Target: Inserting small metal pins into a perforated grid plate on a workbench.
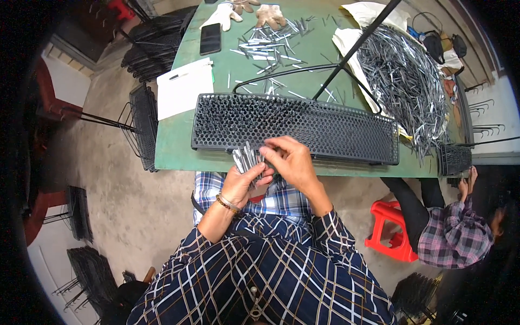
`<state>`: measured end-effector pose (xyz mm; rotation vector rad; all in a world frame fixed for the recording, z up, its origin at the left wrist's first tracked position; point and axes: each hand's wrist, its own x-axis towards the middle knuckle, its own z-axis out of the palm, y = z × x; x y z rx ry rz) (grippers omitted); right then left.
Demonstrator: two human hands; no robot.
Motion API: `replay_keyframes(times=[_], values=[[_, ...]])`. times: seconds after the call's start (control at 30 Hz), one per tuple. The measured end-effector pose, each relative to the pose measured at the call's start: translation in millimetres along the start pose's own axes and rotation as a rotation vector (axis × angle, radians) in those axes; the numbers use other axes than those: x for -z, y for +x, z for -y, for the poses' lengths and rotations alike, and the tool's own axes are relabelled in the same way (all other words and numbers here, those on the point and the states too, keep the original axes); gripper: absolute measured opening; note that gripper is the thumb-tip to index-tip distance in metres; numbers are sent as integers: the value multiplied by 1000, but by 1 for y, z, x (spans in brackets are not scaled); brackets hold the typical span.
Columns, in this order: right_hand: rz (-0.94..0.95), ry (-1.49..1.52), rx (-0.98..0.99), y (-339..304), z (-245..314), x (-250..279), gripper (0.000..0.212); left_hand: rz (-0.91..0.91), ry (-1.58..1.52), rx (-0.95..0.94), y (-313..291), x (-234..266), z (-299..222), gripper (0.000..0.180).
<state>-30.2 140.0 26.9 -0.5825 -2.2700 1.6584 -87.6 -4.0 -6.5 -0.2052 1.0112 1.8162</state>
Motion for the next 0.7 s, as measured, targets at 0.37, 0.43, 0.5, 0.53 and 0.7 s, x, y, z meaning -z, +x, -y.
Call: replay_keyframes(times=[0.37,0.43,0.5,0.53,0.7], values=[[92,343,-132,-16,-16,3,17,76,104,-21,-5,-6,3,22],[96,326,-85,-19,-20,5,18,61,126,-5,-6,-7,5,21],[106,356,-175,-21,-21,8,15,65,104,-19,-8,-8,7,21],[99,392,-169,-21,-20,8,14,42,113,-13,-9,-10,6,21],[-76,346,-65,-8,-16,15,15,-59,71,-15,-9,-6,6,24]])
